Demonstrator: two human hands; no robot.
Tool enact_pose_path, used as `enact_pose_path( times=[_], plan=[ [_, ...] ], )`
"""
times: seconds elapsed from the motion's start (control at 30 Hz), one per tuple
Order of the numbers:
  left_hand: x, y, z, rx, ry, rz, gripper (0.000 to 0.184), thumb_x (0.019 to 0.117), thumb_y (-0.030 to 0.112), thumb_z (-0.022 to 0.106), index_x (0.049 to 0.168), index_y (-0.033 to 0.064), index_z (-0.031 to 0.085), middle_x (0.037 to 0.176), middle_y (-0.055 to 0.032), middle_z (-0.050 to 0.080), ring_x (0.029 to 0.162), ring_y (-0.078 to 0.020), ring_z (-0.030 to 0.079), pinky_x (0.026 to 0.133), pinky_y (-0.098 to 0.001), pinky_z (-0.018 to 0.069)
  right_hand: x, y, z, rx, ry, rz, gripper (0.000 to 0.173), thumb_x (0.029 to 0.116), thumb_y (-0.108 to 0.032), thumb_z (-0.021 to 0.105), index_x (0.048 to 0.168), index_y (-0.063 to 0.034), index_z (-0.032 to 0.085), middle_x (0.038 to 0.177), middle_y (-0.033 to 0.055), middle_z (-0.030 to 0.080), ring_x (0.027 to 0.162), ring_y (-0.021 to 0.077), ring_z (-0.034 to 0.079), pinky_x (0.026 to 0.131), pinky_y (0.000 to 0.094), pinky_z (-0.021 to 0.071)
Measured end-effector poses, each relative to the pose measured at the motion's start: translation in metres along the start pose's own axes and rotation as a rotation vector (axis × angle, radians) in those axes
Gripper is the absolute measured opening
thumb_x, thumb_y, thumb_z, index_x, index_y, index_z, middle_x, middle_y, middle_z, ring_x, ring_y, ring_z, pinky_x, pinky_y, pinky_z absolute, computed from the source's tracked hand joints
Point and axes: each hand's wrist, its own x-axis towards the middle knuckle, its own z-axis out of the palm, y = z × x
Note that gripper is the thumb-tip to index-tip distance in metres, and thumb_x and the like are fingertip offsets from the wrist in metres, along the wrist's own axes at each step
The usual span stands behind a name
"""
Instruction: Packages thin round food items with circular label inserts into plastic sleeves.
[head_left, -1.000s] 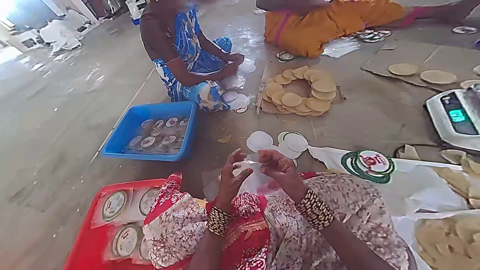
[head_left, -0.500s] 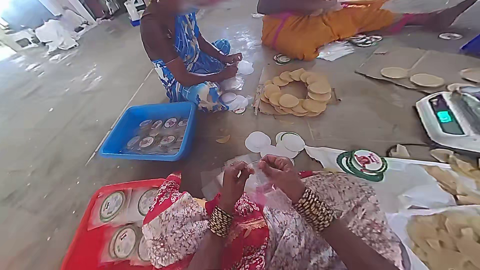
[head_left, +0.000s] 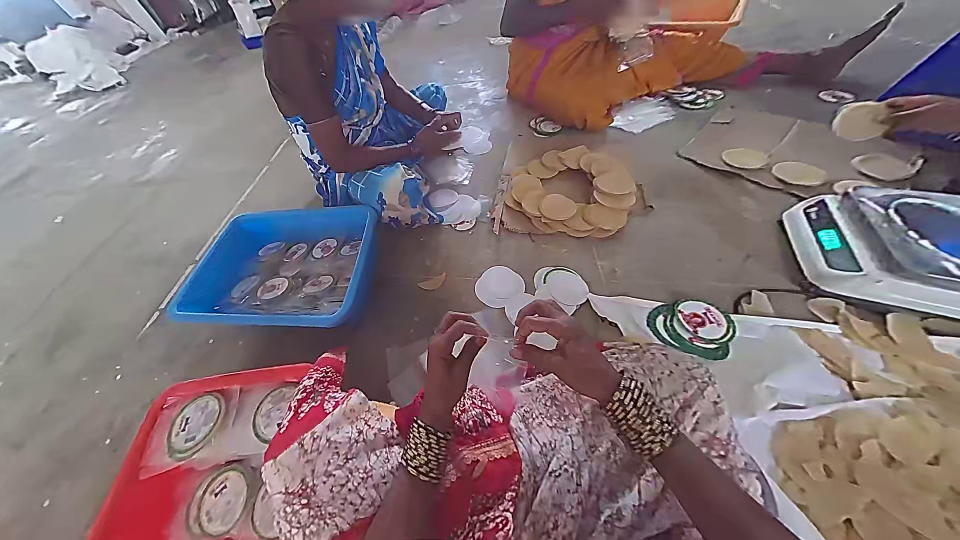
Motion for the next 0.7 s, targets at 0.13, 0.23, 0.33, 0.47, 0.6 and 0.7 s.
enact_pose_path(
  times=[0.13, 0.23, 0.33, 0.47, 0.6, 0.7],
  plan=[
    [0.0, 0.0, -0.001, 0.171, -0.055, -0.005, 0.015, 0.0965, 0.019, 0.067, 0.093, 0.0084, 0.076, 0.113, -0.0074, 0.069, 0.119, -0.0174, 0.058, 0.106, -0.0371, 0.0441, -0.006, 0.003, -0.008, -0.167, 0.085, -0.056, 0.017, 0.0895, -0.03, 0.072, 0.089, -0.0139, 0.078, 0.108, 0.0077, 0.07, 0.112, 0.0241, 0.061, 0.095, 0.0399, 0.0501],
    [-0.001, 0.0, 0.002, 0.249, -0.111, 0.048, 0.018, 0.0984, 0.02, 0.065, 0.092, 0.0074, 0.076, 0.113, -0.0088, 0.069, 0.122, -0.0189, 0.057, 0.109, -0.0368, 0.0424, -0.009, 0.0, -0.004, -0.103, 0.076, -0.144, 0.017, 0.0921, -0.027, 0.071, 0.104, -0.0178, 0.08, 0.128, 0.0116, 0.066, 0.13, 0.0242, 0.055, 0.107, 0.0383, 0.0477],
    [-0.002, 0.002, 0.006, 0.269, -0.142, 0.066, 0.019, 0.0984, 0.02, 0.065, 0.09, 0.007, 0.076, 0.112, -0.0088, 0.069, 0.122, -0.0189, 0.057, 0.109, -0.036, 0.0423, -0.011, -0.005, 0.003, -0.091, 0.038, -0.11, 0.02, 0.0884, -0.029, 0.076, 0.104, -0.0158, 0.079, 0.127, 0.0114, 0.066, 0.133, 0.0262, 0.052, 0.111, 0.0423, 0.0442],
    [-0.003, 0.0, 0.004, 0.185, -0.069, 0.08, 0.019, 0.0991, 0.02, 0.065, 0.09, 0.0055, 0.074, 0.113, -0.0089, 0.069, 0.123, -0.0175, 0.057, 0.111, -0.0352, 0.0423, -0.014, -0.001, 0.005, 0.042, 0.087, 0.204, 0.083, 0.0837, -0.032, 0.081, 0.149, 0.0017, 0.042, 0.133, 0.0134, 0.064, 0.116, 0.0216, 0.065, 0.094, 0.0387, 0.0558],
    [-0.001, 0.004, -0.001, 0.061, -0.198, -0.057, 0.045, 0.1056, 0.039, 0.052, 0.097, 0.0025, 0.077, 0.138, -0.0195, 0.062, 0.139, -0.0291, 0.05, 0.118, -0.0445, 0.0385, -0.02, 0.011, 0.011, 0.266, 0.119, 0.27, 0.015, 0.0929, -0.011, 0.066, 0.1, 0.0011, 0.071, 0.084, 0.0025, 0.073, 0.074, 0.0062, 0.069, 0.073, 0.0254, 0.0597],
    [-0.005, 0.007, 0.001, -0.033, -0.266, -0.32, 0.06, 0.1095, 0.041, 0.037, 0.099, -0.0018, 0.077, 0.139, -0.0174, 0.062, 0.134, -0.0226, 0.056, 0.117, -0.0403, 0.0407, -0.024, 0.013, 0.014, 0.097, 0.171, 0.095, 0.018, 0.0949, -0.017, 0.066, 0.092, -0.0026, 0.076, 0.086, 0.0021, 0.075, 0.079, 0.0029, 0.069, 0.078, 0.0222, 0.0572]
  ],
)
